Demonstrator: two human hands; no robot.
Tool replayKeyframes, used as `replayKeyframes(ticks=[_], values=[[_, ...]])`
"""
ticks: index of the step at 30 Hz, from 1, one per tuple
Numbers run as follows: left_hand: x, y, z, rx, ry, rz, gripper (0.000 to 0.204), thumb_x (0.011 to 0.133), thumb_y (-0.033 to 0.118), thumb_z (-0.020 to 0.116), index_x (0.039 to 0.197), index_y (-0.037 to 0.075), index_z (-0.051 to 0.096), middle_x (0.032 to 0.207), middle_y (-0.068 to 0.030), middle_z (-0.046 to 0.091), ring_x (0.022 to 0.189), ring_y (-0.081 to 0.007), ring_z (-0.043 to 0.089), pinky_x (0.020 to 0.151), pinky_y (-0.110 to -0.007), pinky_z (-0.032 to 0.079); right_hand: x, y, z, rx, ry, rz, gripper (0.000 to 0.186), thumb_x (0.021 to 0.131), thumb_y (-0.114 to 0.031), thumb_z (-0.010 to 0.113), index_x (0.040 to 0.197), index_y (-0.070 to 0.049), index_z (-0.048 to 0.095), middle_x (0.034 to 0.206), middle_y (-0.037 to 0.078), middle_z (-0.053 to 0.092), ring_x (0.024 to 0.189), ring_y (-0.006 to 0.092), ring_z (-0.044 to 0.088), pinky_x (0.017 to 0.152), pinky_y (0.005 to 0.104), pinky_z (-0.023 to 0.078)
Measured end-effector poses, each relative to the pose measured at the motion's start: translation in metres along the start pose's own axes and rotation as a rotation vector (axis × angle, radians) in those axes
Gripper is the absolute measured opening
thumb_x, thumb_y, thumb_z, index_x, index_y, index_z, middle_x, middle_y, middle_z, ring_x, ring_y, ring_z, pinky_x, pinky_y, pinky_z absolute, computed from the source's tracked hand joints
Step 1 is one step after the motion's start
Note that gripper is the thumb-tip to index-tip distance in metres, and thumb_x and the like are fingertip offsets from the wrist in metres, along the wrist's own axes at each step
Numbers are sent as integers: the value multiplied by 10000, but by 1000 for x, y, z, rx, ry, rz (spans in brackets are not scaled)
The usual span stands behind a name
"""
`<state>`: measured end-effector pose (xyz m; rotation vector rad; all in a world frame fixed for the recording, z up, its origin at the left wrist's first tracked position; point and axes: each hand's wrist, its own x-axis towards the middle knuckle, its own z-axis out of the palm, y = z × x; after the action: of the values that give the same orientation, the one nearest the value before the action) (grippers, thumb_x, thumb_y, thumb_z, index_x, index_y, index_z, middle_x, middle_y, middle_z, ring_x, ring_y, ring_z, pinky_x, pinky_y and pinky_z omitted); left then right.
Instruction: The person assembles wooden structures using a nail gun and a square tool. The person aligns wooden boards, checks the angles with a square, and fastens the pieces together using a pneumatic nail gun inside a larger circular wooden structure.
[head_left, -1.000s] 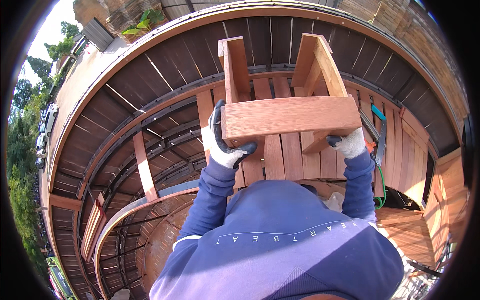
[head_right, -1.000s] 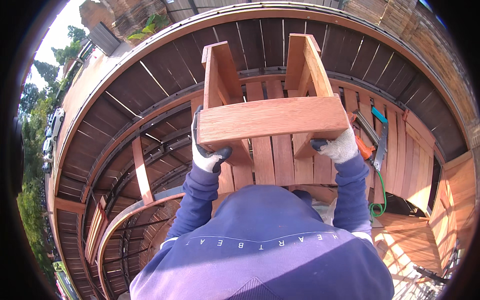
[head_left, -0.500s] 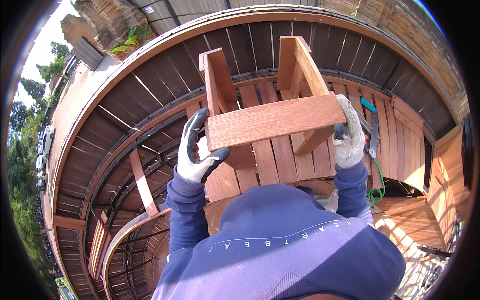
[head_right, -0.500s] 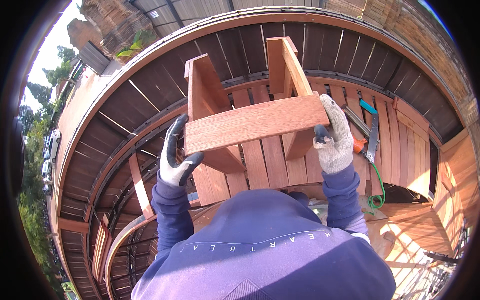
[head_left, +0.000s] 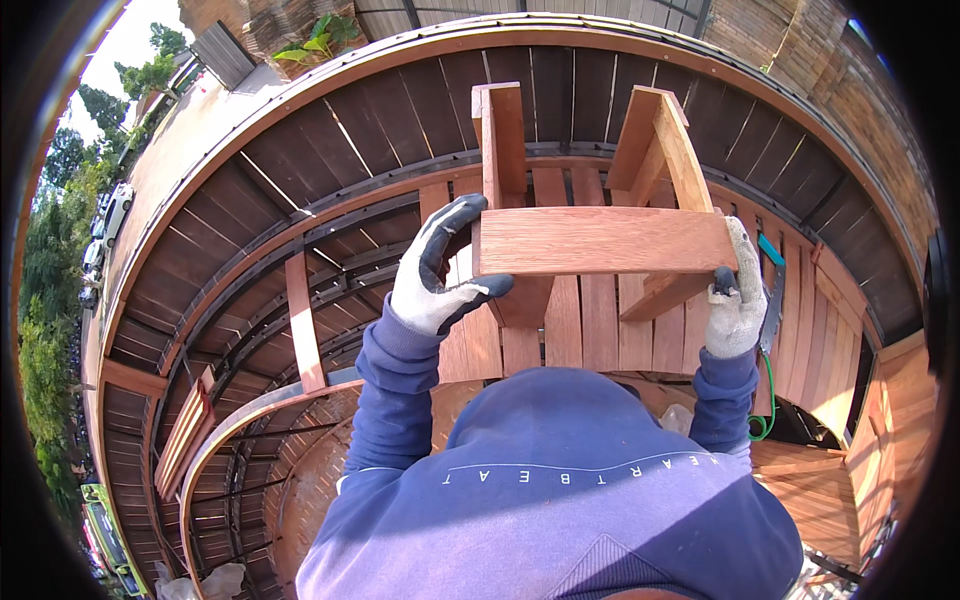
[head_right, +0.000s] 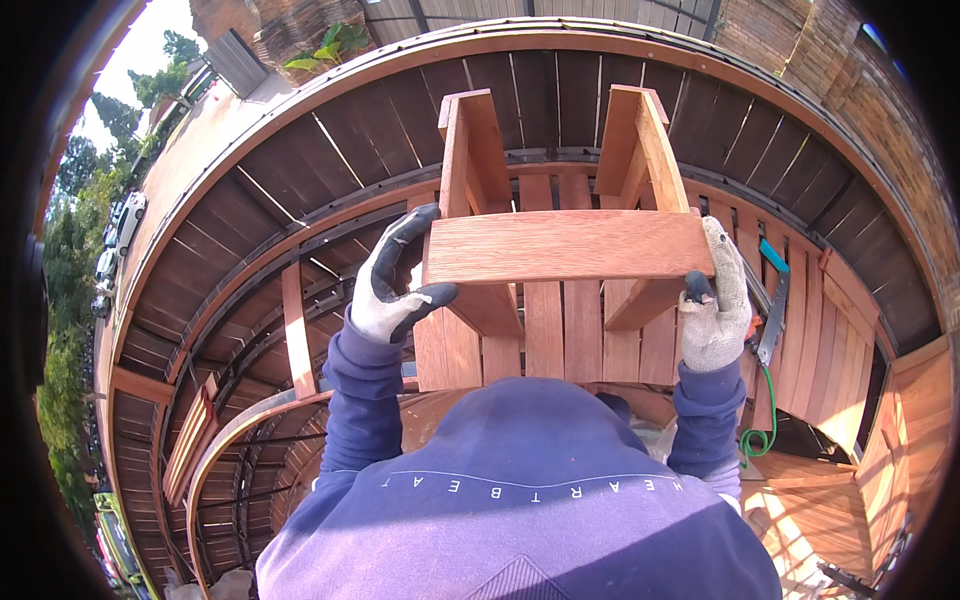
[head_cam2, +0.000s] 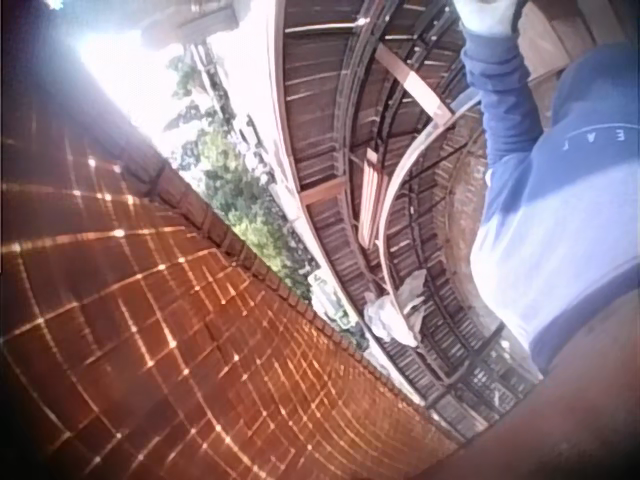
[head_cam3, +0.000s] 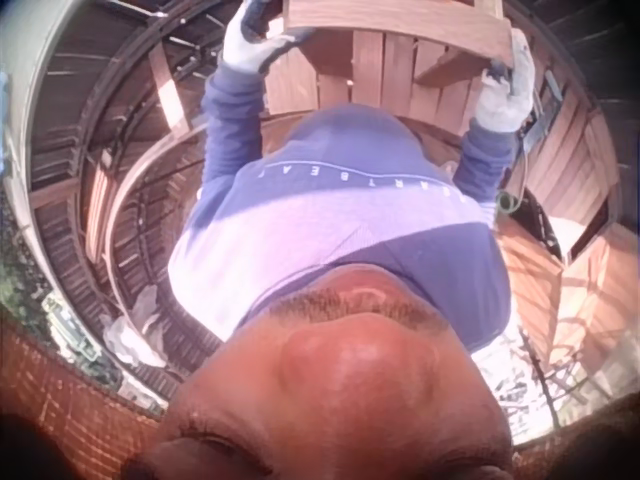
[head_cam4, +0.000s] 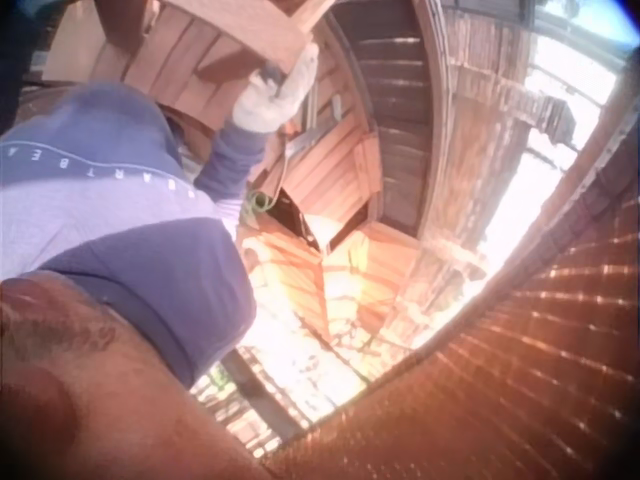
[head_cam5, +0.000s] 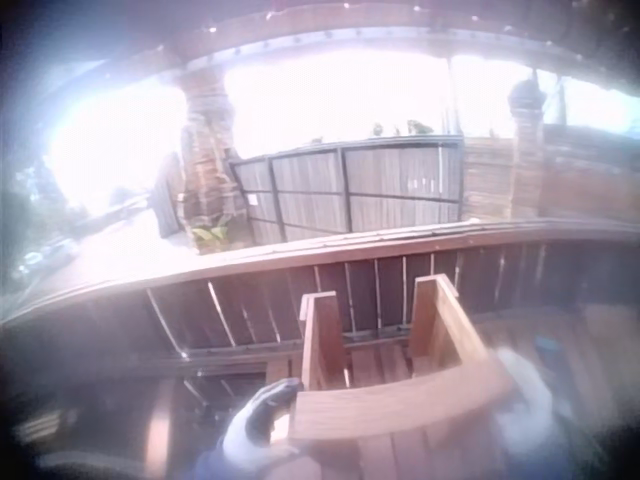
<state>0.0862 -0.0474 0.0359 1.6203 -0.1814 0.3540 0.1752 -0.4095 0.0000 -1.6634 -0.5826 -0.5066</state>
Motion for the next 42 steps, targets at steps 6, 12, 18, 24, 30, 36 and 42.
replayKeyframes(ticks=[6,12,18,24,30,36,42], values=[[4,3,2,-109,-5,-20,831,703,118,886,1408,-14,466,1400,-135,520,1298,-241,518,1135,-388,391,-3,5,1,114,35,67,524,954,-165,559,1452,-28,471,1497,151,470,1366,260,457,1068,330,407],[5,1,0,-90,17,-24,825,701,132,898,1397,-4,477,1372,-127,539,1272,-235,537,1124,-383,412,-1,-1,3,17,7,19,511,968,-151,551,1457,-29,468,1504,143,464,1356,240,463,1049,301,407],[4,-9,-5,-120,-53,-1,868,723,69,850,1453,-47,395,1471,-155,463,1375,-253,450,1173,-402,330,-1,3,4,129,42,101,492,974,-109,529,1459,-52,478,1503,129,469,1357,236,466,1045,294,411],[5,-13,-6,-28,-41,48,877,688,201,917,1411,-6,465,1398,-145,499,1304,-248,510,1127,-387,409,-1,8,1,252,73,231,507,989,-215,559,1459,-45,474,1496,133,474,1367,254,462,1072,325,401],[4,-11,-6,-45,-41,27,875,693,254,915,1406,5,475,1348,-153,534,1263,-248,550,1121,-390,414,2,3,2,0,-28,37,572,909,-3,482,1479,-38,448,1504,133,466,1382,245,442,1174,362,290],[1,-14,-7,-74,-27,24,871,687,222,913,1403,-8,473,1349,-140,543,1276,-243,537,1119,-383,412,4,-7,5,-118,-36,20,465,1021,-96,411,1480,-22,435,1491,131,480,1353,232,465,1137,342,327],[-2,-12,-12,49,-54,-8,876,697,145,901,1424,-17,441,1378,-129,536,1315,-245,501,1134,-390,382,4,-7,7,-64,-33,116,539,975,-126,475,1495,-6,398,1529,156,427,1398,280,425,1166,385,299]])
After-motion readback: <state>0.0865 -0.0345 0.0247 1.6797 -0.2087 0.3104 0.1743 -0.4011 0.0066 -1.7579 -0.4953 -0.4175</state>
